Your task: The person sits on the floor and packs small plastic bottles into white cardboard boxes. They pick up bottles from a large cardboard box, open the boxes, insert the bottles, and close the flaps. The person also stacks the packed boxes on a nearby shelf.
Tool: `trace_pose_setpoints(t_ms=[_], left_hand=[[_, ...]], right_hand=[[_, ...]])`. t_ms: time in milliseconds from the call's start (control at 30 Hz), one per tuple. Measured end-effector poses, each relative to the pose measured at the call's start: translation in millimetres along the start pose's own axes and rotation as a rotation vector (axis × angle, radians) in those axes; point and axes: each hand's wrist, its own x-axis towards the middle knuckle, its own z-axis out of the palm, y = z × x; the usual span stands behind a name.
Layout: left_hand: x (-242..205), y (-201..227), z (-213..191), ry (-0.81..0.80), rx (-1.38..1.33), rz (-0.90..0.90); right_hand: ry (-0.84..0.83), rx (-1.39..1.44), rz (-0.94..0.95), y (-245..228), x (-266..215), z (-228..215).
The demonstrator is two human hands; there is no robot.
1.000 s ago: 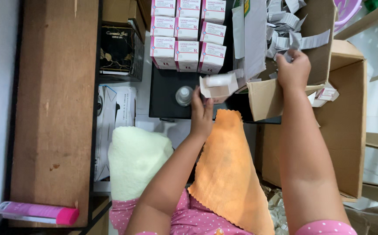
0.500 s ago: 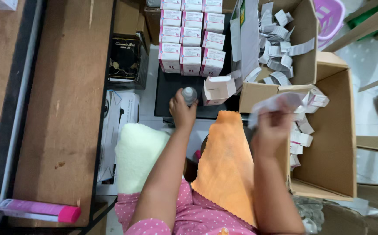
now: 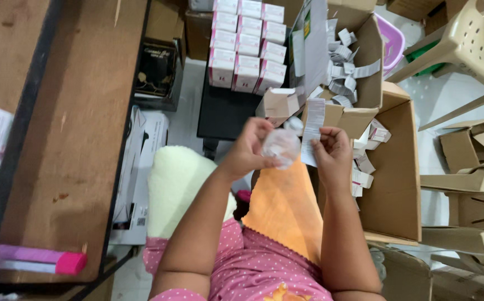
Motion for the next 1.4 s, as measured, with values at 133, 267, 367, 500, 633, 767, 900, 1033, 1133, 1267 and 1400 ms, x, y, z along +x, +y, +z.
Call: trace_pose_setpoints(t_ms=[133,267,367,500,633,767,900,1033,1133,1267,1400], left_hand=[[-2,-11,9,-0.101,-0.079,-0.108],[-1,-20,12,-0.144,-0.154,-0.194],[-1,-20,17,-0.180,-0.080,-0.216],[-1,-19,21,-0.079,-0.072,-0.157],[-2,-14,24,-0.069,-0.026,-0.111],[-2,-10,30,0.011,0.139,-0.141],[0,-19,33,-0.036,-0.008,-0.075],[2,-37,37,-0.047,-0.098,0.063],[5,-49,49,0.126,0.025,0.129],[1,-50,62,0.339,0.335,0.229],[-6,-40,58,0.372,1.055,0.461]], right_hand=[[-0.019,0.047,-0.029,-26,-11,2],[-0.036,-0.115,-0.063,-58,-17,2],[-0.125,-0.381,-0.050,-78,-18,0],[-0.281,-0.490,0.011,-92,-23,0],[-0.314,-0.384,0.070,-94,-25,1],[-0.381,-0.350,0.000,-92,-23,-1],[-0.370,-0.367,-0.057,-81,-21,-11],[-0.187,-0.020,0.067,-53,-19,-11],[-0.014,0.473,0.181,-36,-20,-1],[0.056,0.607,0.207,-27,-36,24],[0.008,0.420,0.103,-21,-49,45]])
